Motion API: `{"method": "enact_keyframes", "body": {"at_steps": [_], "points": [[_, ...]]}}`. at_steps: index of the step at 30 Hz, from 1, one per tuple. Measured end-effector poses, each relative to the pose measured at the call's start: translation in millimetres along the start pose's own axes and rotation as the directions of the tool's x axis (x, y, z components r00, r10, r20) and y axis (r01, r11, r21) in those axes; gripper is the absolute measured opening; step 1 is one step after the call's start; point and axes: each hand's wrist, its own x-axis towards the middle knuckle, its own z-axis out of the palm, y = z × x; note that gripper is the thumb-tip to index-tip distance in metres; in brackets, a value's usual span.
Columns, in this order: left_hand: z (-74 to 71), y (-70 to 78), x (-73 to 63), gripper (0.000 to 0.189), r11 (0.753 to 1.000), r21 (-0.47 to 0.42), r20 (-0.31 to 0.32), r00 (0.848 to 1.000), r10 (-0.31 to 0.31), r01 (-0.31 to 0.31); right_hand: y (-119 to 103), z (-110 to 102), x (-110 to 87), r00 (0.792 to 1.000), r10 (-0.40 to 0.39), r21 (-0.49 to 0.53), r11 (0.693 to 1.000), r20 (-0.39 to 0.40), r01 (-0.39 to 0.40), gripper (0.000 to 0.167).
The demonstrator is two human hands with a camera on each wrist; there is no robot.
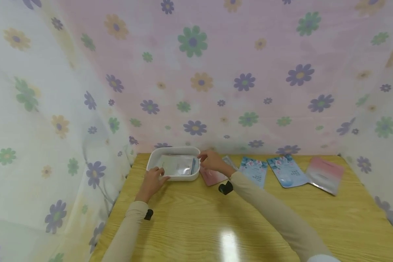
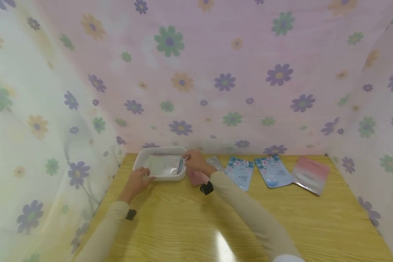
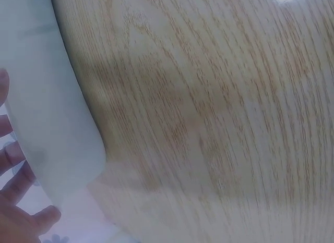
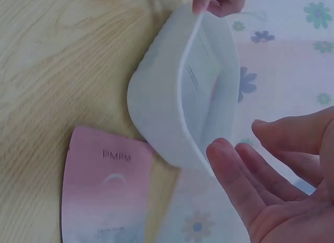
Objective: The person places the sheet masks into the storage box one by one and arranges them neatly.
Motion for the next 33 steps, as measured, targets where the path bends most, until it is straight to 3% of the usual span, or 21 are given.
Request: {"method": "enact_keyframes", "body": {"at_steps": [7,15,20,33], "points": [[-3.7,0.5,1.9,0.030,1.000,0.021,-0.016,1.000,0.019,-0.018,-0.3,-31.7,-23.8,0.999,0.034,0.029,0.999,0.026,-0.035,0.035],[-8.8,3.7,3.0,0.030,1.000,0.012,-0.013,1.000,-0.014,0.014,4.3,-65.9,-51.2,0.999,0.025,0.046,0.999,0.020,-0.026,0.032],[-7.7,3.7,2.1,0.029,0.999,0.002,0.031,0.998,-0.046,0.046,10.5,-82.7,-68.7,0.998,0.055,0.066,0.996,0.006,-0.055,0.034],[-2.7,2.8,0.0,0.029,0.998,-0.020,0.021,0.998,-0.051,0.051,26.5,-118.3,-110.6,0.995,0.100,0.069,0.993,-0.027,-0.098,0.037]]}}
